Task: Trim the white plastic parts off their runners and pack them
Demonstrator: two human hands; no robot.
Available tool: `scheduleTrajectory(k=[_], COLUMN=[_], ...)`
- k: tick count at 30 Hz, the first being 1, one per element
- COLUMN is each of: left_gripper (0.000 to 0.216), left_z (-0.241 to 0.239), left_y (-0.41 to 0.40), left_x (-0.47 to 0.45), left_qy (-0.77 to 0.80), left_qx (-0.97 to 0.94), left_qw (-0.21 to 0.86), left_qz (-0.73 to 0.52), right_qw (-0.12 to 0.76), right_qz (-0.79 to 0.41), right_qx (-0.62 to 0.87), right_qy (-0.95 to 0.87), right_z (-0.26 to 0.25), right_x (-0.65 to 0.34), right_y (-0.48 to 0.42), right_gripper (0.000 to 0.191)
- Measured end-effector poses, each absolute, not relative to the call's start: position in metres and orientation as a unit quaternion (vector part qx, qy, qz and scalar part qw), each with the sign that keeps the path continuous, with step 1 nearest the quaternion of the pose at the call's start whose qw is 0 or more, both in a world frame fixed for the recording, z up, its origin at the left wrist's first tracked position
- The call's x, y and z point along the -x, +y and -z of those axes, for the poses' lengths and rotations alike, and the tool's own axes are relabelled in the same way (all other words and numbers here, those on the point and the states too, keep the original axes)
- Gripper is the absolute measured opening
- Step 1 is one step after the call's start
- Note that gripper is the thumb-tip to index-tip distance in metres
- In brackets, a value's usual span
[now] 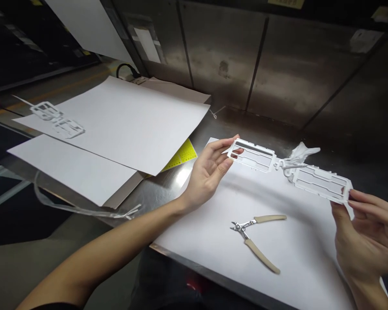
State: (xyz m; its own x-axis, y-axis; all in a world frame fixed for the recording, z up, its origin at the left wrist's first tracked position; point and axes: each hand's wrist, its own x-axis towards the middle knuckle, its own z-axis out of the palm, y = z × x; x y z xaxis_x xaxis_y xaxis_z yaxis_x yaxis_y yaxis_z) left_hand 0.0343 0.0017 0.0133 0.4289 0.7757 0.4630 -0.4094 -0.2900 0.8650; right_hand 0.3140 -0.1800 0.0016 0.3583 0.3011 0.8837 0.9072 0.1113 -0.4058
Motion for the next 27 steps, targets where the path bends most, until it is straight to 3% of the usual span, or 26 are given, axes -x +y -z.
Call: scheduleTrajectory(k=[8, 18, 27], left_gripper=[0.033, 0.033, 0.033], left_z=[-0.0162, -0.0144, -0.0144], left_y=[0.0003, 0.0012, 0.0016], left_x=[-0.0353, -0.0353, -0.0356], left_qy=[0.164, 0.175, 0.174], left_qx=[-0.619, -0.62, -0.623], left_qw=[0.566, 0.564, 0.561], left_qz=[-0.519, -0.517, -0.517], right_qw=[0.578, 0.561, 0.561], right_qz=[0.294, 0.278, 0.284], right_qx=[0.538, 0.582, 0.566], right_qy=[-0.539, -0.519, -0.533], right_z=[-0.0042, -0.0033, -0.0043], right_x=[-0.3162, -0.313, -0.315], right_y=[-0.1736, -0.1783, -0.1778], right_gripper=[0.041, 0.03, 0.033])
